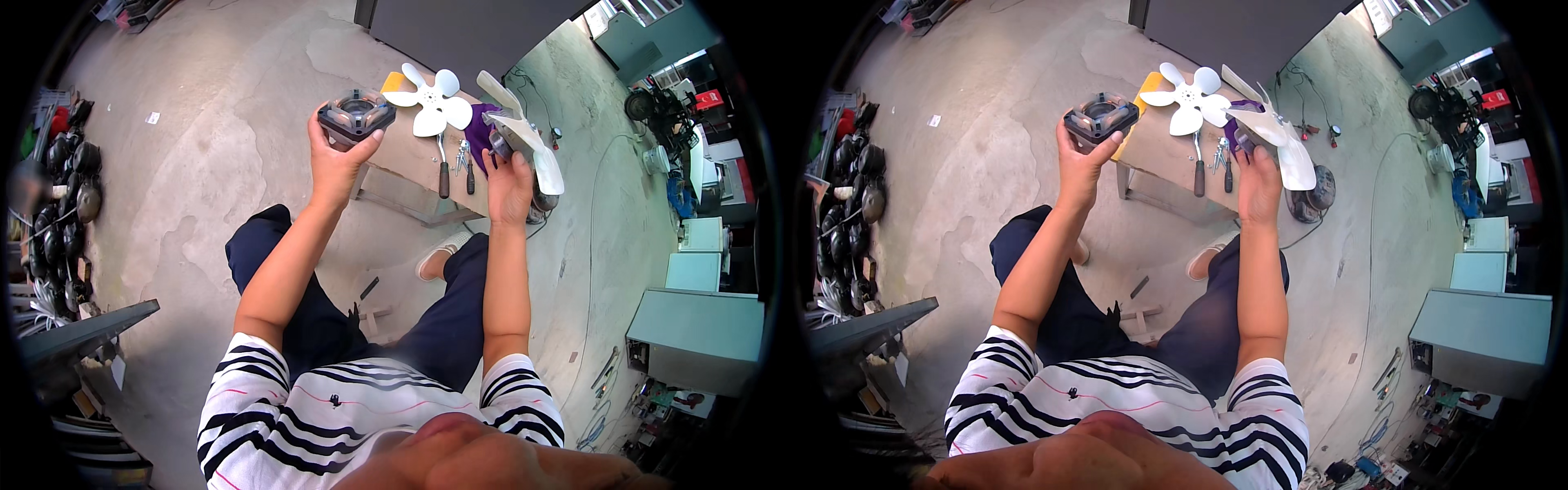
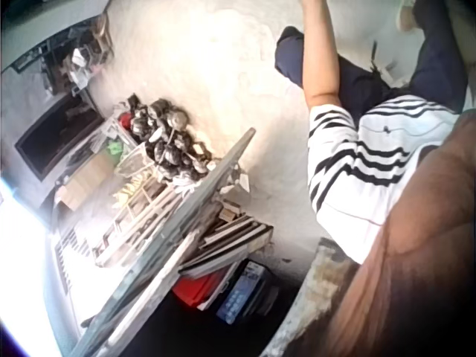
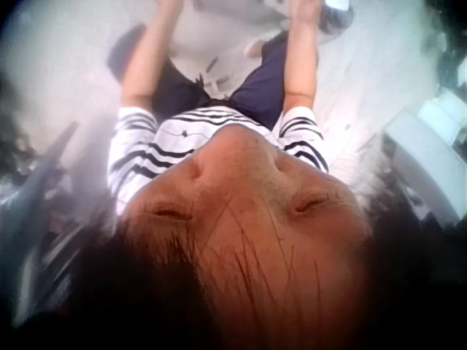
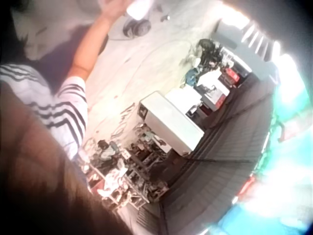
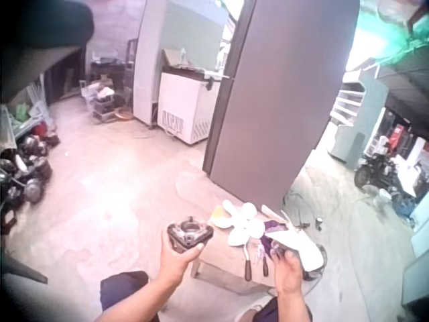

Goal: The person disassembles a fan motor assembly using a wrench and a screwdriver, separates the motor components, and then reattaches fan blades to a motor shaft by tightening nuts.

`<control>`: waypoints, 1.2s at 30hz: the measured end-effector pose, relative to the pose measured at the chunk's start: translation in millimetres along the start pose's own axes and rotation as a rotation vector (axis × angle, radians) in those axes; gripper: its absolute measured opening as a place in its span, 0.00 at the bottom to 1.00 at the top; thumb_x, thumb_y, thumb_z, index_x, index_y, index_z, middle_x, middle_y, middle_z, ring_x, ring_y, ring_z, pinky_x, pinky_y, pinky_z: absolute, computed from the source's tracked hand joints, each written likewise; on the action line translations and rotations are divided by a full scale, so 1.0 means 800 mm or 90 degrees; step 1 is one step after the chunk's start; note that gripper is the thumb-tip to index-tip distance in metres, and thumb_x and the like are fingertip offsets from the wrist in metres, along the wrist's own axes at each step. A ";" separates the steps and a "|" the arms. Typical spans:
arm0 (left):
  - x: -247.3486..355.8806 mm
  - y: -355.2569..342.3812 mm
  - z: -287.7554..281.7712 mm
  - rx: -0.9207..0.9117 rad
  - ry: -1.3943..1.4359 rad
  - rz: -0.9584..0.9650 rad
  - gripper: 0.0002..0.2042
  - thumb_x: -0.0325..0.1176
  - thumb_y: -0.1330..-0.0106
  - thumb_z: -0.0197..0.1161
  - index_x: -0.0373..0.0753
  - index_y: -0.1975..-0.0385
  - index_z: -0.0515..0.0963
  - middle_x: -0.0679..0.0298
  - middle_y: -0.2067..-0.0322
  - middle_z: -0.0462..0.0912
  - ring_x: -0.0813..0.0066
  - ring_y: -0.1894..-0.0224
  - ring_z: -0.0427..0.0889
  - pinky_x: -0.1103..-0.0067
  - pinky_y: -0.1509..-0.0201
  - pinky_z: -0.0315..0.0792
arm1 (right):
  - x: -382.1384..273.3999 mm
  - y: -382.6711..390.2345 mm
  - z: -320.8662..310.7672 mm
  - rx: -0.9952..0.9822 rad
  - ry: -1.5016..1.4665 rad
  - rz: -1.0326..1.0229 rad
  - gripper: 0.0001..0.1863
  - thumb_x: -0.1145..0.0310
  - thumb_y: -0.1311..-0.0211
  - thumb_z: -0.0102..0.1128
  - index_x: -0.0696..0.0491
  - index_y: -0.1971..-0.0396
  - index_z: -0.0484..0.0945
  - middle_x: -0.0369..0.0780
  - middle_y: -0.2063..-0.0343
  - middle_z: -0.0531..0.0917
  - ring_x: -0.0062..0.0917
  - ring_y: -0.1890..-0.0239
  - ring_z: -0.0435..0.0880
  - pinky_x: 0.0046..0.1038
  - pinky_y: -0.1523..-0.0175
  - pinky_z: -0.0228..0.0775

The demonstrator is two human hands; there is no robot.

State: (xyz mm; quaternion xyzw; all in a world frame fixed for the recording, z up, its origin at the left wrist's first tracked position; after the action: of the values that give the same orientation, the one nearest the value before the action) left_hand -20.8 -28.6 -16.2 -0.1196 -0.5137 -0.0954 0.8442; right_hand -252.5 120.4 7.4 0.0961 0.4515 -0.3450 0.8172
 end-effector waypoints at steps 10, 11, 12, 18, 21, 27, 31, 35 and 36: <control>0.062 0.007 -0.027 -0.068 0.162 -0.008 0.45 0.24 0.48 0.73 0.45 0.35 0.47 0.57 0.40 0.61 0.68 0.37 0.67 0.71 0.34 0.65 | 0.007 0.025 0.080 -0.003 0.058 -0.061 0.25 0.71 0.42 0.65 0.54 0.44 0.71 0.39 0.49 0.79 0.28 0.44 0.77 0.37 0.39 0.69; 0.063 0.008 -0.029 -0.087 0.160 -0.015 0.45 0.24 0.48 0.73 0.45 0.35 0.46 0.57 0.40 0.60 0.68 0.37 0.67 0.71 0.34 0.65 | 0.007 0.027 0.092 -0.012 0.069 -0.063 0.25 0.71 0.42 0.65 0.54 0.44 0.71 0.40 0.49 0.79 0.28 0.44 0.77 0.37 0.38 0.68; 0.063 0.010 -0.031 -0.103 0.159 -0.024 0.46 0.23 0.48 0.72 0.46 0.35 0.45 0.57 0.39 0.59 0.68 0.37 0.66 0.71 0.34 0.65 | 0.007 0.029 0.105 -0.033 0.082 -0.067 0.27 0.68 0.43 0.65 0.56 0.43 0.70 0.41 0.48 0.79 0.29 0.43 0.76 0.37 0.37 0.66; 0.073 0.033 -0.022 -0.154 0.181 -0.020 0.48 0.21 0.47 0.70 0.47 0.34 0.41 0.57 0.39 0.59 0.67 0.36 0.65 0.69 0.34 0.65 | 0.016 0.035 0.158 -0.086 0.094 -0.016 0.30 0.61 0.43 0.66 0.56 0.42 0.70 0.42 0.47 0.78 0.28 0.44 0.76 0.34 0.39 0.67; 0.079 0.041 -0.011 -0.182 0.212 -0.021 0.48 0.20 0.47 0.70 0.48 0.33 0.42 0.57 0.39 0.60 0.66 0.36 0.66 0.69 0.34 0.65 | 0.022 0.037 0.177 -0.083 0.114 -0.020 0.30 0.60 0.44 0.66 0.55 0.43 0.70 0.39 0.48 0.78 0.26 0.47 0.76 0.32 0.42 0.68; 0.080 0.042 -0.010 -0.183 0.240 0.004 0.47 0.21 0.47 0.71 0.48 0.33 0.42 0.56 0.41 0.62 0.67 0.40 0.71 0.70 0.38 0.71 | 0.027 0.041 0.211 -0.089 0.222 -0.052 0.32 0.57 0.46 0.68 0.53 0.43 0.70 0.35 0.49 0.78 0.22 0.46 0.74 0.30 0.42 0.63; 0.083 0.037 -0.014 -0.181 0.244 -0.004 0.48 0.24 0.47 0.72 0.46 0.32 0.43 0.55 0.40 0.61 0.66 0.39 0.70 0.69 0.36 0.68 | 0.023 0.040 0.221 -0.103 0.281 -0.087 0.33 0.57 0.47 0.69 0.52 0.42 0.70 0.34 0.48 0.77 0.21 0.43 0.71 0.31 0.38 0.55; 0.083 0.037 -0.017 -0.192 0.269 -0.028 0.48 0.25 0.46 0.72 0.44 0.31 0.42 0.54 0.37 0.58 0.65 0.37 0.68 0.70 0.35 0.66 | 0.024 0.043 0.240 -0.118 0.304 -0.097 0.33 0.56 0.47 0.69 0.52 0.42 0.70 0.34 0.46 0.76 0.21 0.43 0.70 0.33 0.37 0.52; 0.083 0.037 -0.016 -0.196 0.273 -0.030 0.48 0.25 0.45 0.71 0.44 0.31 0.42 0.54 0.37 0.58 0.65 0.37 0.68 0.70 0.35 0.66 | 0.027 0.042 0.240 -0.117 0.304 -0.099 0.33 0.56 0.46 0.69 0.52 0.42 0.70 0.34 0.47 0.76 0.21 0.43 0.71 0.33 0.36 0.52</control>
State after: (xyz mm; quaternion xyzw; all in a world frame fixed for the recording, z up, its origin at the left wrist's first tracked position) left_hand 28.8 -6.5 34.1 -0.2116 -0.3054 -0.2152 0.9031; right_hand -94.6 45.3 95.1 0.0654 0.6668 -0.3320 0.6640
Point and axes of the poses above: each hand's wrist, its own y-axis away from the middle knuckle, its own z-axis out of the palm, x = y × z, the point moved 5 cm from there along -y, towards the middle knuckle
